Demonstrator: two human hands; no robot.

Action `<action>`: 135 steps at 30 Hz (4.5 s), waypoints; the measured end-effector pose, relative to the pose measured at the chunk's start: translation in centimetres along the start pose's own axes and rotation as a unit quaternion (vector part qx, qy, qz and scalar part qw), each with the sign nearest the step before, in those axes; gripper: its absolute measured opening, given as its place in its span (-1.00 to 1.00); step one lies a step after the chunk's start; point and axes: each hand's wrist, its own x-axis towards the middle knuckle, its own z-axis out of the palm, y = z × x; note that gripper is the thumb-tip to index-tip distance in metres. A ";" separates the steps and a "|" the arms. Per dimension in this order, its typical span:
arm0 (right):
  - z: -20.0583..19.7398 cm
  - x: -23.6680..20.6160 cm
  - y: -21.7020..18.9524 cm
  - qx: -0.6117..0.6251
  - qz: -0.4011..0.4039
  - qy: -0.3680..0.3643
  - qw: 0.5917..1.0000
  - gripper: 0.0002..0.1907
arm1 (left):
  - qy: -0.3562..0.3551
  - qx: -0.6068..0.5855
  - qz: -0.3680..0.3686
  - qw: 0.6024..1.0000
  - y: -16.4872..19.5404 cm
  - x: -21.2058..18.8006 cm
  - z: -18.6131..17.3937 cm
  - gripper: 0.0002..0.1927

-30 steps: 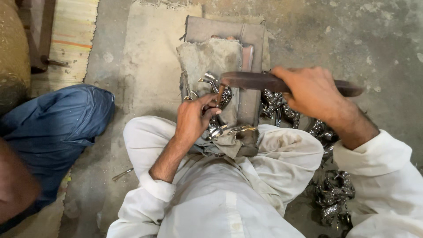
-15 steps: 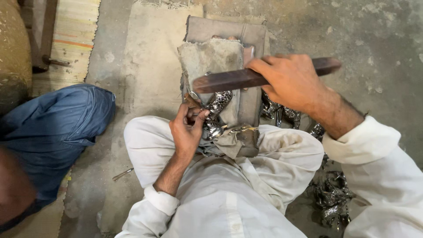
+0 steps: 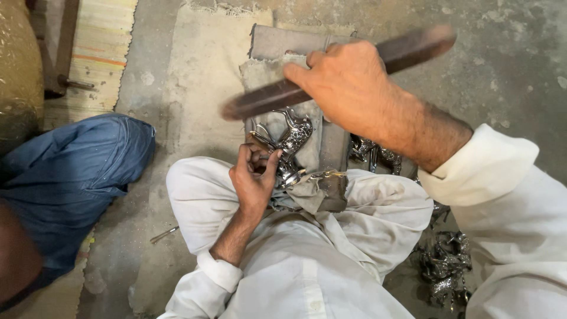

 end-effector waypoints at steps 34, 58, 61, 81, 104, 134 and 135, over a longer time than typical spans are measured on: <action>0.3 -1.6 0.5 0.070 -0.007 -0.029 0.997 -0.57 | -0.030 0.012 -0.001 0.999 0.7 -0.5 0.1 -0.73; 3.4 -3.3 3.2 0.151 0.134 -0.137 0.970 -0.44 | -0.115 0.088 -0.055 0.988 2.1 2.9 0.3 -0.61; 3.8 -3.7 3.0 0.140 0.117 -0.192 0.964 -0.47 | -0.136 0.088 -0.079 0.984 2.4 2.8 0.3 -0.73; 3.5 -6.3 2.4 0.242 0.158 -0.066 0.955 -0.56 | -0.123 0.078 -0.039 0.988 1.9 2.1 -0.3 -0.62; 4.8 -8.0 2.4 0.160 0.132 -0.174 0.963 -0.56 | -0.077 0.063 -0.059 0.993 1.4 0.3 -0.6 -0.71; 0.5 -0.9 -1.0 0.024 -0.005 -0.027 0.999 -0.83 | -0.011 0.019 -0.013 1.000 0.3 -1.3 0.2 -0.67; 0.4 -1.0 -0.9 0.023 -0.011 -0.014 1.000 -0.82 | -0.010 0.010 -0.010 1.000 0.3 -1.3 0.2 -0.67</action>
